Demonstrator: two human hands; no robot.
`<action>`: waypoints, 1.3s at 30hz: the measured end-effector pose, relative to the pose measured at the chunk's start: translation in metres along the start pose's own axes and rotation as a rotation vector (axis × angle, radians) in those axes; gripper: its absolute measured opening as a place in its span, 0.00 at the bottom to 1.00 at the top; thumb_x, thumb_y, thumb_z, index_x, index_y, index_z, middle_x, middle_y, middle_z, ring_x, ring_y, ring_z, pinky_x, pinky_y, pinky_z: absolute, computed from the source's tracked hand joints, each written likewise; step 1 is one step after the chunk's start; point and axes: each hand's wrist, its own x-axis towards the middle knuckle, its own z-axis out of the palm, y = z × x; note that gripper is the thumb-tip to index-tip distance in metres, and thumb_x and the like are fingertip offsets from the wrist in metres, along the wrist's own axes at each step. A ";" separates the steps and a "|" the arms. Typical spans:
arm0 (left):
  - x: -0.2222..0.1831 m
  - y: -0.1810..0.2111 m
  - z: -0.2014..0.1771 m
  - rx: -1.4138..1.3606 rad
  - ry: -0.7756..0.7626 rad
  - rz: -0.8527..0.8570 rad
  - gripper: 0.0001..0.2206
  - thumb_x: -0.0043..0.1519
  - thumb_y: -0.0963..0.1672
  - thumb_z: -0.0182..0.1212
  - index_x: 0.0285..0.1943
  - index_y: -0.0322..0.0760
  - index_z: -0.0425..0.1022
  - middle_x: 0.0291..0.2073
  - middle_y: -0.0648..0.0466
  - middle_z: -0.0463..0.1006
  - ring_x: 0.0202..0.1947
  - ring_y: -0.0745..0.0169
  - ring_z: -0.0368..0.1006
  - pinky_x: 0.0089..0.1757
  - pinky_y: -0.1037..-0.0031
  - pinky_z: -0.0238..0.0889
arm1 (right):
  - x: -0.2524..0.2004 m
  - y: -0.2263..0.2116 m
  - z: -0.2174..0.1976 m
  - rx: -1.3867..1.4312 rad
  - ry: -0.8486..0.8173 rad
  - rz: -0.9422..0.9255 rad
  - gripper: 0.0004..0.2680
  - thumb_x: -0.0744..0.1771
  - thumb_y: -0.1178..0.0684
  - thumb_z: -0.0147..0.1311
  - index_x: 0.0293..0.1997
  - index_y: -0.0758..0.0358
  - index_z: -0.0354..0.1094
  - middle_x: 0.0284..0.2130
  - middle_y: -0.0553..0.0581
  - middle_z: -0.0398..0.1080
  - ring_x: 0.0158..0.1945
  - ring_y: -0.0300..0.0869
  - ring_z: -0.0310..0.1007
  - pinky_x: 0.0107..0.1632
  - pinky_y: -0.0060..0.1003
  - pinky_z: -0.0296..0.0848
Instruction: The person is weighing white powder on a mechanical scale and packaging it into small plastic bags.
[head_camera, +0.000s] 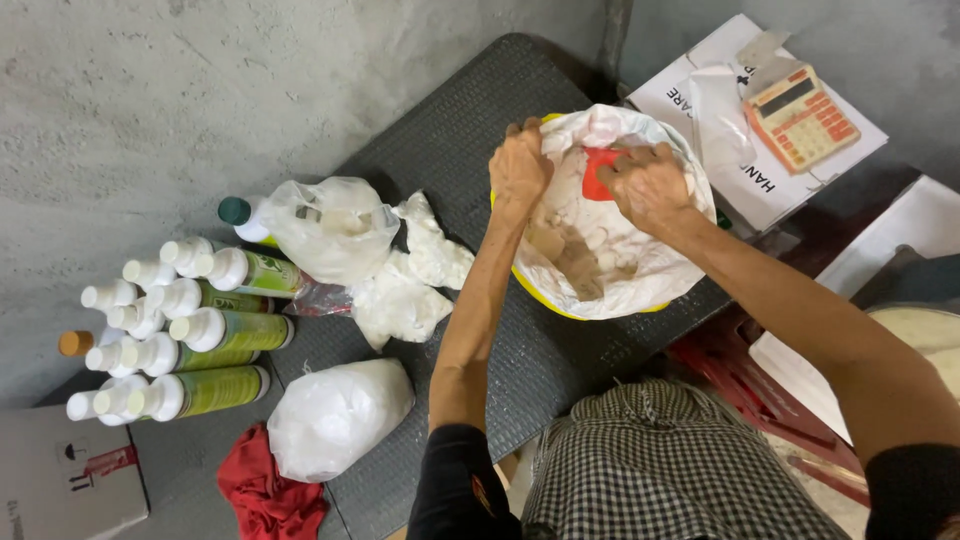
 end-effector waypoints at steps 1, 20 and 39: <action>0.001 0.001 0.001 -0.017 0.014 -0.001 0.18 0.52 0.39 0.63 0.54 0.40 0.75 0.46 0.39 0.78 0.42 0.34 0.79 0.44 0.53 0.72 | 0.004 0.003 0.001 0.012 -0.012 -0.043 0.07 0.65 0.54 0.52 0.43 0.50 0.75 0.36 0.51 0.75 0.42 0.44 0.75 0.50 0.49 0.62; -0.043 -0.018 -0.071 0.086 -0.287 -0.084 0.31 0.47 0.51 0.76 0.58 0.37 0.72 0.42 0.37 0.81 0.44 0.36 0.78 0.45 0.53 0.71 | 0.012 0.020 0.035 0.328 -0.194 -0.143 0.09 0.68 0.53 0.44 0.44 0.46 0.74 0.25 0.57 0.73 0.26 0.49 0.74 0.33 0.49 0.68; -0.055 -0.037 -0.032 -0.482 -0.010 -0.176 0.19 0.54 0.47 0.68 0.50 0.32 0.81 0.41 0.37 0.84 0.44 0.43 0.82 0.46 0.62 0.72 | 0.001 -0.029 0.004 0.528 -0.573 0.179 0.14 0.65 0.44 0.51 0.56 0.45 0.73 0.26 0.62 0.75 0.27 0.50 0.76 0.33 0.48 0.74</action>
